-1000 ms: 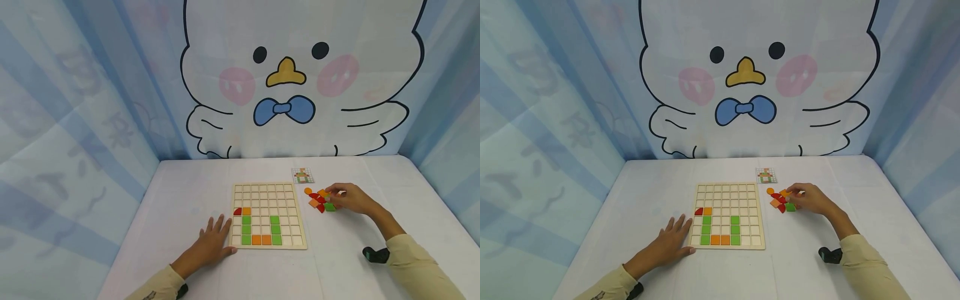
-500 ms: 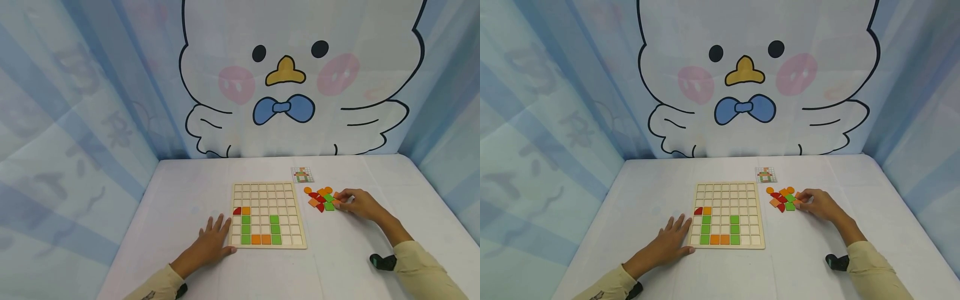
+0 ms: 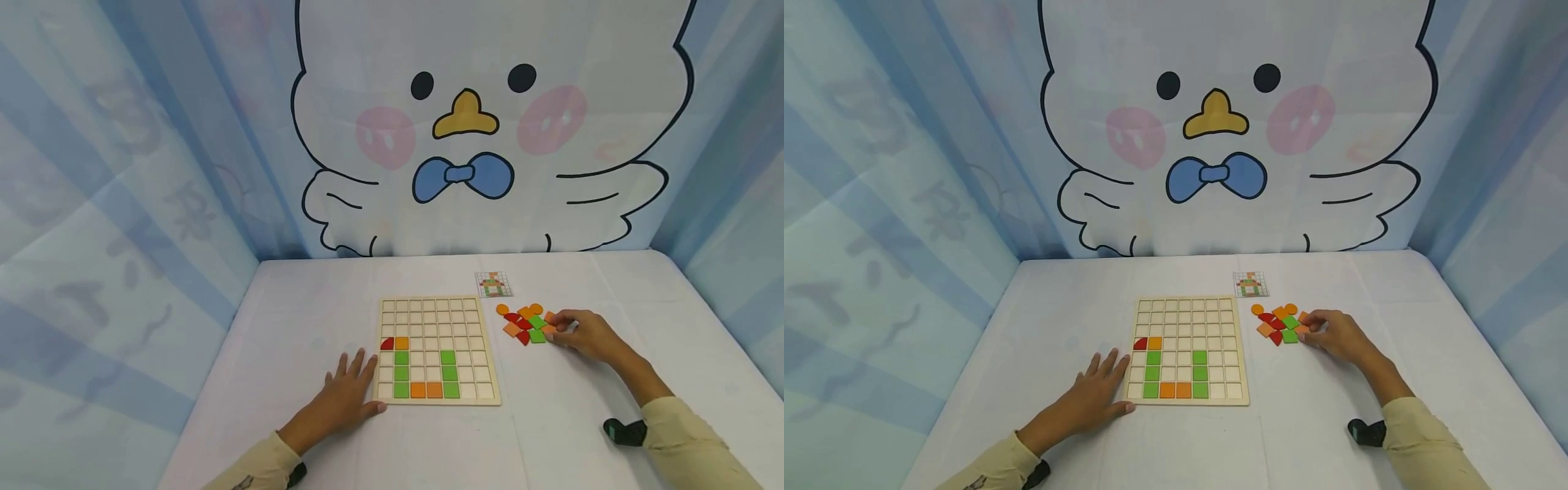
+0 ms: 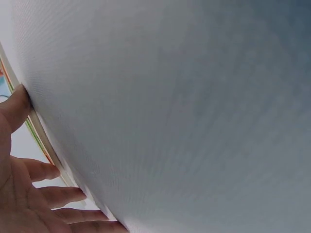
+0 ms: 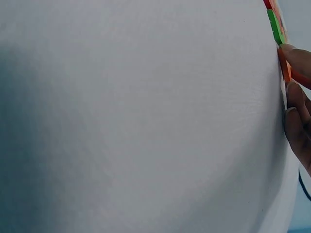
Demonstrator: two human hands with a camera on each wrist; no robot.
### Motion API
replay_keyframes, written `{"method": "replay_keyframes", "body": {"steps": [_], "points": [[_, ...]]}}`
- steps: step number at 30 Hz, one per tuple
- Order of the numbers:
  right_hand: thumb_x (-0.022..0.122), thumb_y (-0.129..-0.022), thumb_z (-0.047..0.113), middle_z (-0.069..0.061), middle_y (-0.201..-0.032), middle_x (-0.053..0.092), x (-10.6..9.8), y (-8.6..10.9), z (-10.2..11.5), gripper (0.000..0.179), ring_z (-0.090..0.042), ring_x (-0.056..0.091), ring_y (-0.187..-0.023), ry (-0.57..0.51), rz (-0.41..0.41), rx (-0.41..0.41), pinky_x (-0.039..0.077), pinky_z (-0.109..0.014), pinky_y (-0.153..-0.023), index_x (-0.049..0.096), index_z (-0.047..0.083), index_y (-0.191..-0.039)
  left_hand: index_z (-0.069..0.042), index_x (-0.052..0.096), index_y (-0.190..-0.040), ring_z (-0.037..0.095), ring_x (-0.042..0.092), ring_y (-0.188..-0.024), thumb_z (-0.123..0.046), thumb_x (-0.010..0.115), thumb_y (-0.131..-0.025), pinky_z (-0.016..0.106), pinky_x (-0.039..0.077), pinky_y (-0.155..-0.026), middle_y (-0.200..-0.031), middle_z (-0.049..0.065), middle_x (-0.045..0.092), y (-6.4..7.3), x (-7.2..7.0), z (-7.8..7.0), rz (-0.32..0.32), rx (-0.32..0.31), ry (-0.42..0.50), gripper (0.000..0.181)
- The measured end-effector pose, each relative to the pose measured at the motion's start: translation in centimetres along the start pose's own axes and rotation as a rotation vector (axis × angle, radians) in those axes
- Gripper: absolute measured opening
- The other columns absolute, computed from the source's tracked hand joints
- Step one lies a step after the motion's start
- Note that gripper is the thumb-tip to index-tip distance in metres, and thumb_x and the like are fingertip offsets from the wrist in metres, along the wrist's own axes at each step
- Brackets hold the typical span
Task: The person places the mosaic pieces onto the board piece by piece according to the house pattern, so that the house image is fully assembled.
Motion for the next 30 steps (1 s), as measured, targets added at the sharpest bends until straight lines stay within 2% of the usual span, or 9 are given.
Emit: {"method": "replay_keyframes", "body": {"steps": [8,16,22,30], "points": [[0.076,-0.085,0.028,-0.012,-0.099,0.062,0.16,0.19,0.20,0.044,-0.022,0.050,-0.086,0.009,-0.011,-0.022,0.046,-0.027,-0.064,0.061,0.000,-0.115,-0.014,0.031,-0.154,0.052,0.021,-0.144,-0.058,0.067,-0.084,0.073,0.033,-0.101,-0.161,0.019,0.023,0.08,-0.07,0.04,-0.002,-0.001,0.008,0.090],[0.075,-0.086,0.023,-0.011,-0.095,0.061,0.13,0.39,0.32,0.039,-0.022,0.051,-0.083,0.019,-0.025,-0.058,0.044,-0.024,-0.063,0.061,0.001,-0.114,-0.013,0.031,-0.154,0.053,0.022,-0.143,-0.057,0.067,-0.084,0.073,0.033,-0.100,-0.160,0.020,0.024,-0.02,-0.05,0.16,-0.011,0.006,0.015,0.090],[0.073,-0.088,0.021,-0.009,-0.091,0.057,0.25,0.54,0.37,0.036,-0.019,0.049,-0.075,0.004,-0.007,-0.090,0.045,-0.022,-0.055,0.065,0.002,-0.117,-0.013,0.031,-0.154,0.053,0.022,-0.144,-0.058,0.067,-0.085,0.073,0.033,-0.100,-0.160,0.020,0.024,-0.08,-0.06,0.17,-0.008,0.003,0.012,0.090],[0.069,-0.091,0.016,-0.009,-0.091,0.058,0.21,0.77,0.71,0.031,-0.017,0.051,-0.069,-0.014,0.018,-0.118,0.048,-0.023,-0.055,0.063,0.003,-0.118,-0.012,0.031,-0.153,0.053,0.022,-0.143,-0.059,0.066,-0.084,0.074,0.033,-0.099,-0.160,0.021,0.024,-0.14,0.12,0.27,-0.008,0.009,0.011,0.090]]}}
Point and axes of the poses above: each hand's wrist, its own y-axis away from the middle knuckle, its own x-axis out of the palm, z = x × y, the point moved 1 cm from there along -y, towards the middle knuckle
